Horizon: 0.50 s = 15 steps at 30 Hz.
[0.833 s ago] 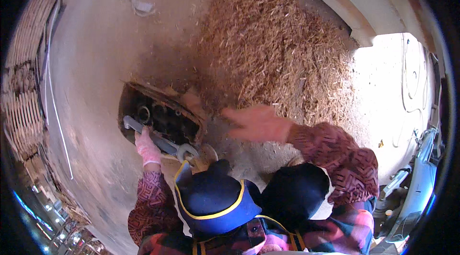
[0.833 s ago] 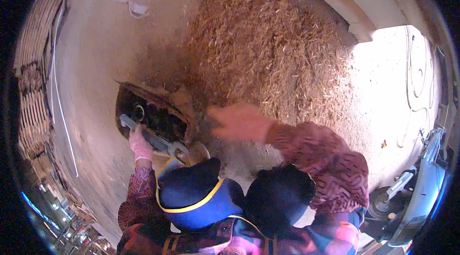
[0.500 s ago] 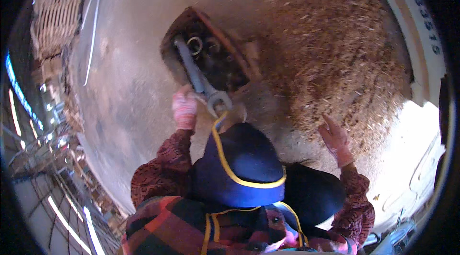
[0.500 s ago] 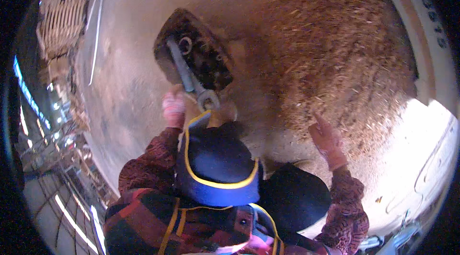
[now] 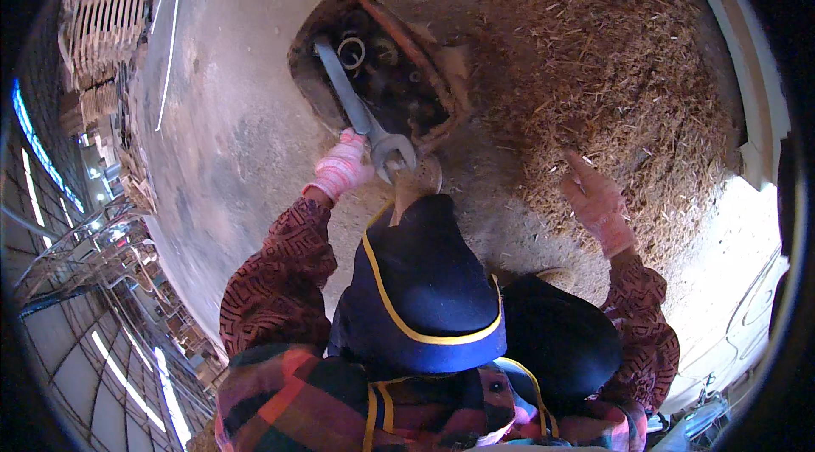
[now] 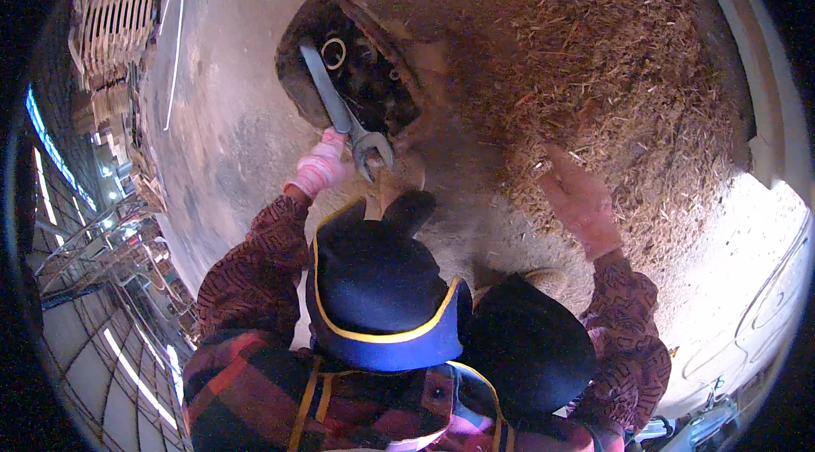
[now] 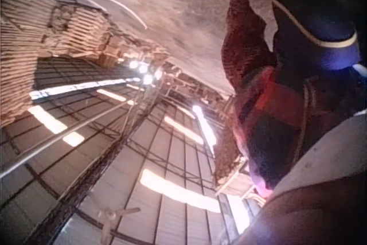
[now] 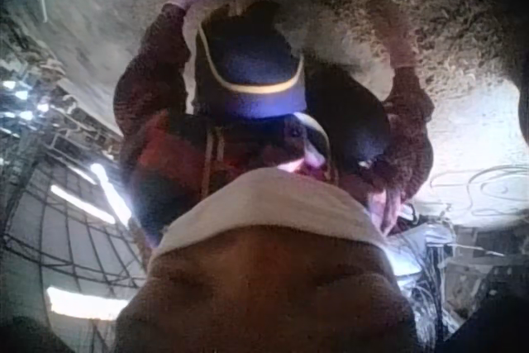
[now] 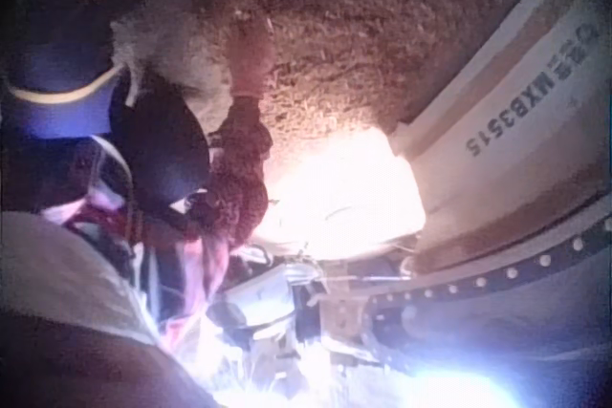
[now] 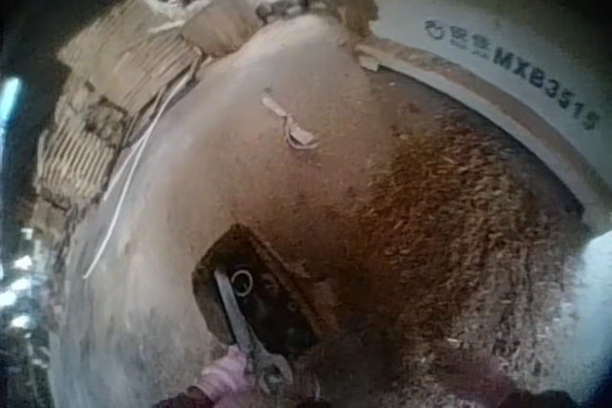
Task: The person removes a metal tray filled with sawdust from a machine and dumps the contents onto the floor. They then use a metal scraper to clean the remaining sawdust from the tray and the floor area. Finally, they use a broom and shovel to sweep the sawdust into a pile.
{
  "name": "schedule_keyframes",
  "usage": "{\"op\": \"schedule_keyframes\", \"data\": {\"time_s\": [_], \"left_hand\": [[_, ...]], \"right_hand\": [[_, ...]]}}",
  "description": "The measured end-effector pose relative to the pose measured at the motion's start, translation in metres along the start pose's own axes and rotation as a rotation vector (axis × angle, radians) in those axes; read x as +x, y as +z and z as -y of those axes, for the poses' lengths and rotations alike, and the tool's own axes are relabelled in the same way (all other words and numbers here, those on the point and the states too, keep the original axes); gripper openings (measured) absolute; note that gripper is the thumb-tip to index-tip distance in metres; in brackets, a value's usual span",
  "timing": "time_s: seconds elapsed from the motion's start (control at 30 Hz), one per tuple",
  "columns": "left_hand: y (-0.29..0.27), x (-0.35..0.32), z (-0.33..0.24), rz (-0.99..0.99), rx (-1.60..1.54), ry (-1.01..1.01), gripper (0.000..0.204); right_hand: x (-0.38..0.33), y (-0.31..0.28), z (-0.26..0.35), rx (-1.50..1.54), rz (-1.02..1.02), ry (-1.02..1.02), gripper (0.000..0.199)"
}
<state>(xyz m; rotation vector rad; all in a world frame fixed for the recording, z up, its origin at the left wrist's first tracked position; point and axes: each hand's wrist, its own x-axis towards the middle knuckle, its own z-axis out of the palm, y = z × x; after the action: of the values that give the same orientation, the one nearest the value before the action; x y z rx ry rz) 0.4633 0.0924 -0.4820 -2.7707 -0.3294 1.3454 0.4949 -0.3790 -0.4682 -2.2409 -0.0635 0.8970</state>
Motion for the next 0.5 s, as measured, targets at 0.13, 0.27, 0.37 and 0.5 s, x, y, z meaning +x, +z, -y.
{"op": "schedule_keyframes", "data": {"time_s": [0.13, 0.27, 0.37, 0.5], "left_hand": [[-0.021, 0.007, -0.012, 0.076, 0.113, 0.098, 0.082], [-0.033, -0.003, -0.033, 0.11, 0.091, 0.166, 0.07], [-0.011, -0.006, -0.004, 0.061, 0.048, 0.24, 0.063], [-0.025, -0.004, -0.019, 0.28, 0.266, 0.124, 0.06]], "right_hand": [[-0.007, 0.001, -0.002, 0.008, -0.039, -0.014, 0.049], [-0.013, 0.001, -0.022, -0.072, -0.107, -0.258, 0.054], [-0.01, -0.004, -0.043, -0.063, -0.031, -0.111, 0.057], [-0.027, -0.058, -0.017, -0.099, 0.007, 0.115, 0.049]]}}
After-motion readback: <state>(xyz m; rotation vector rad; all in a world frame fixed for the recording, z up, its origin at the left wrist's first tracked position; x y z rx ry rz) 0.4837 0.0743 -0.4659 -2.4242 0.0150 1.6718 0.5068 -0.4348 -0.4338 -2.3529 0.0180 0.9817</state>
